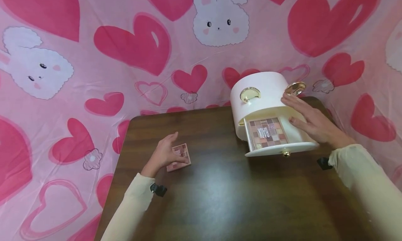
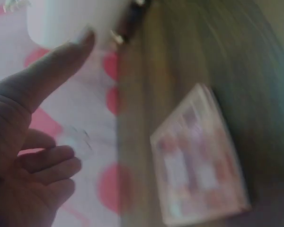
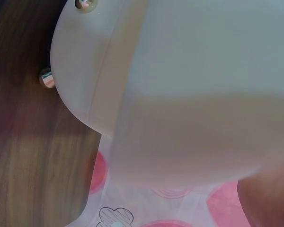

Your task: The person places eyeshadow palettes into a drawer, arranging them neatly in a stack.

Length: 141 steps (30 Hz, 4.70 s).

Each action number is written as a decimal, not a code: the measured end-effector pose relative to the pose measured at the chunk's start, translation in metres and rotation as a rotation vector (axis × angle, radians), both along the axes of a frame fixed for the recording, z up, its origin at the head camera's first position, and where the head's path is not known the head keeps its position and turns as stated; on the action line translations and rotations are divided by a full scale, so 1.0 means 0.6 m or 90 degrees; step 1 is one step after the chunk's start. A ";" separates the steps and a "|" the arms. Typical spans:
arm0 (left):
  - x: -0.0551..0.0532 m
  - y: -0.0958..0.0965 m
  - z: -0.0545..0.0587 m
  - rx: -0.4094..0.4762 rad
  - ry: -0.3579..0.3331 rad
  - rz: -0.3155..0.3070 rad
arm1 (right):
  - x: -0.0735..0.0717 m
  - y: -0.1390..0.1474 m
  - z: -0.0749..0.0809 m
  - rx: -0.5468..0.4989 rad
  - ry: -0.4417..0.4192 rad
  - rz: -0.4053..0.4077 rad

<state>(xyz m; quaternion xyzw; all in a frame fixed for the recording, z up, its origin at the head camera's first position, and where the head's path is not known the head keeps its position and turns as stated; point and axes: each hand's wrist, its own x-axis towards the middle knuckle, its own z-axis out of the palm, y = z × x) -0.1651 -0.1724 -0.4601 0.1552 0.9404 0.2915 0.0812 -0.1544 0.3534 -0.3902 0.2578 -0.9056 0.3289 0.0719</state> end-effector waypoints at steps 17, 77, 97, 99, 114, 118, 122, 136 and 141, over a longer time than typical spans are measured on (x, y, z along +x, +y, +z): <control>0.018 -0.092 -0.099 -0.152 -0.056 -0.019 | 0.016 -0.006 -0.014 -0.018 -0.003 0.004; 0.027 0.059 0.064 0.311 0.017 -0.024 | 0.004 -0.005 0.004 -0.034 -0.028 -0.003; 0.025 0.159 0.098 0.385 0.020 -0.078 | 0.007 -0.004 0.000 -0.039 -0.020 0.000; 0.023 0.169 0.099 0.395 0.026 -0.086 | 0.007 -0.005 -0.001 -0.040 -0.017 0.000; 0.019 0.240 0.116 0.349 0.026 -0.101 | 0.006 -0.007 -0.006 -0.043 0.001 0.009; 0.017 0.260 0.119 0.341 0.020 -0.104 | 0.006 -0.007 -0.005 -0.044 0.007 0.010; 0.010 0.279 0.120 0.355 0.021 -0.115 | 0.006 -0.006 -0.004 -0.043 0.016 0.012; 0.011 0.334 0.132 0.332 0.033 -0.139 | 0.008 -0.005 -0.006 -0.042 -0.003 0.002; 0.013 0.349 0.143 0.299 0.044 -0.144 | 0.007 -0.006 -0.006 -0.048 -0.006 0.004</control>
